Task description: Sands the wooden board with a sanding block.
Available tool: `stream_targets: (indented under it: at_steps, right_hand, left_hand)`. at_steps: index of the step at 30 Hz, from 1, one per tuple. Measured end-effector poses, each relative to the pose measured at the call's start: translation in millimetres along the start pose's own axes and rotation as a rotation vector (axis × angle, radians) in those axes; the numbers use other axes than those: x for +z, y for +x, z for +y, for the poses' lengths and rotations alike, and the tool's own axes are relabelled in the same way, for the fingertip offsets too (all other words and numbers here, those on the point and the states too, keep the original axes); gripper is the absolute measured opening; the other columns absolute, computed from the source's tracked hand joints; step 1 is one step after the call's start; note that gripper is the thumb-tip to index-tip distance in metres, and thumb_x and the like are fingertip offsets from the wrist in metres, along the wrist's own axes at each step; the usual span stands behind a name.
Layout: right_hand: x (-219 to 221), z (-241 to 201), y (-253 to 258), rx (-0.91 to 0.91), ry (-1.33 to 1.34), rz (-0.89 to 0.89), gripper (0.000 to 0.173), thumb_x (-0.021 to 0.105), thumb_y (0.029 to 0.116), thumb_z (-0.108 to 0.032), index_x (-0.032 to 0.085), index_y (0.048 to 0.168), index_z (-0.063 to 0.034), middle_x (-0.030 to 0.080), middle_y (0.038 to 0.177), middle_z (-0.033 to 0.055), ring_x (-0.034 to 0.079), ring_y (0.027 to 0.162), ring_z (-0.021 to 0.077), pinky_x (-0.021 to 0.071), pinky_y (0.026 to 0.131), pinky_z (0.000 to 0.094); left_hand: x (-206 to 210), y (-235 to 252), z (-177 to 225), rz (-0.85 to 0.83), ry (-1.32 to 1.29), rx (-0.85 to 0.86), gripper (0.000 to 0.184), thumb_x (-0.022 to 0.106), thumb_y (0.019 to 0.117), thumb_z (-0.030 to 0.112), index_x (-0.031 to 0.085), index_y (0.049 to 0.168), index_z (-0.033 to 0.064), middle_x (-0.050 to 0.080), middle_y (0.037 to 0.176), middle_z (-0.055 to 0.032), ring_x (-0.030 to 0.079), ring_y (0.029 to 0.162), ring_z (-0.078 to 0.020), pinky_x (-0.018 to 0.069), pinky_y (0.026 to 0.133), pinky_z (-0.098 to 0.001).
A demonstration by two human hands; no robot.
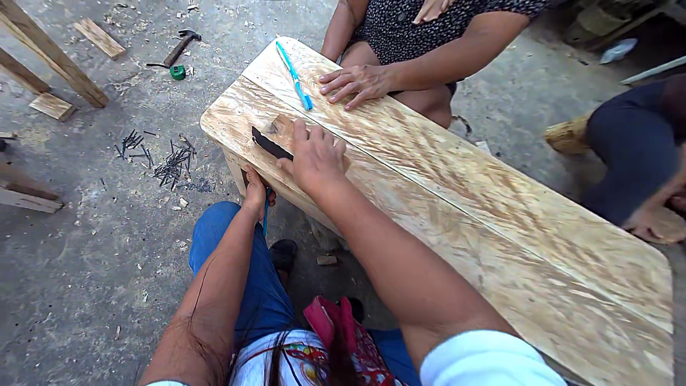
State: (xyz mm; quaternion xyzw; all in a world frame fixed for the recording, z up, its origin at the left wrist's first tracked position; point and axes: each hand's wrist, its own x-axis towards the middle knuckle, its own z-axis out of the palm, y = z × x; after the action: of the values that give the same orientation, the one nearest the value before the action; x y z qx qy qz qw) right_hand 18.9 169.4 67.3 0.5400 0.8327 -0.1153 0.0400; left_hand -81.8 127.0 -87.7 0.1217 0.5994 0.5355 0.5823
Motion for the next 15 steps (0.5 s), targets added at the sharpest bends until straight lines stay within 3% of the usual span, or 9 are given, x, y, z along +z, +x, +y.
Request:
stream_targets:
  at_steps: [4, 8, 11, 15]
  right_hand:
    - [18.2, 57.1, -62.7, -0.034, -0.015, 0.127, 0.081, 0.075, 0.0929, -0.043, 0.039, 0.155, -0.0049, 0.059, 0.127, 0.0301, 0.058, 0.116, 0.0514, 0.0462, 0.090, 0.0671]
    - [30.8, 112.4, -115.4, 0.071, -0.052, 0.170, 0.085, 0.074, 0.0917, -0.048, 0.043, 0.151, 0.0043, 0.060, 0.118, 0.0370, 0.060, 0.107, 0.0585, 0.0448, 0.086, 0.0720]
    - [14.2, 75.2, -88.8, 0.207, -0.023, 0.023, 0.088, 0.073, 0.0938, -0.047, 0.035, 0.156, 0.0024, 0.055, 0.129, 0.0352, 0.055, 0.119, 0.0552, 0.0419, 0.095, 0.0680]
    - [4.4, -7.5, -5.6, 0.063, 0.044, 0.000, 0.086, 0.072, 0.0953, -0.042, 0.031, 0.158, -0.0006, 0.050, 0.140, 0.0344, 0.051, 0.128, 0.0529, 0.0401, 0.100, 0.0679]
  left_hand:
    - [0.0, -6.3, 1.2, 0.017, 0.005, 0.007, 0.081, -0.005, 0.0964, 0.072, 0.050, 0.102, 0.0134, 0.046, 0.061, -0.0019, 0.038, 0.045, -0.0124, 0.0361, 0.041, -0.0258]
    - [1.9, -5.2, 1.8, 0.002, -0.023, -0.009, 0.078, -0.004, 0.0958, 0.072, 0.047, 0.109, 0.0149, 0.047, 0.064, -0.0024, 0.037, 0.044, -0.0116, 0.0349, 0.040, -0.0247]
    - [3.4, -2.6, -1.1, -0.001, -0.035, -0.007, 0.079, -0.004, 0.0952, 0.073, 0.048, 0.103, 0.0146, 0.045, 0.061, -0.0017, 0.038, 0.043, -0.0119, 0.0362, 0.041, -0.0251]
    - [3.3, -4.1, 3.6, 0.013, -0.007, 0.011, 0.079, -0.006, 0.0982, 0.068, 0.050, 0.102, 0.0122, 0.046, 0.059, -0.0013, 0.040, 0.044, -0.0119, 0.0373, 0.042, -0.0259]
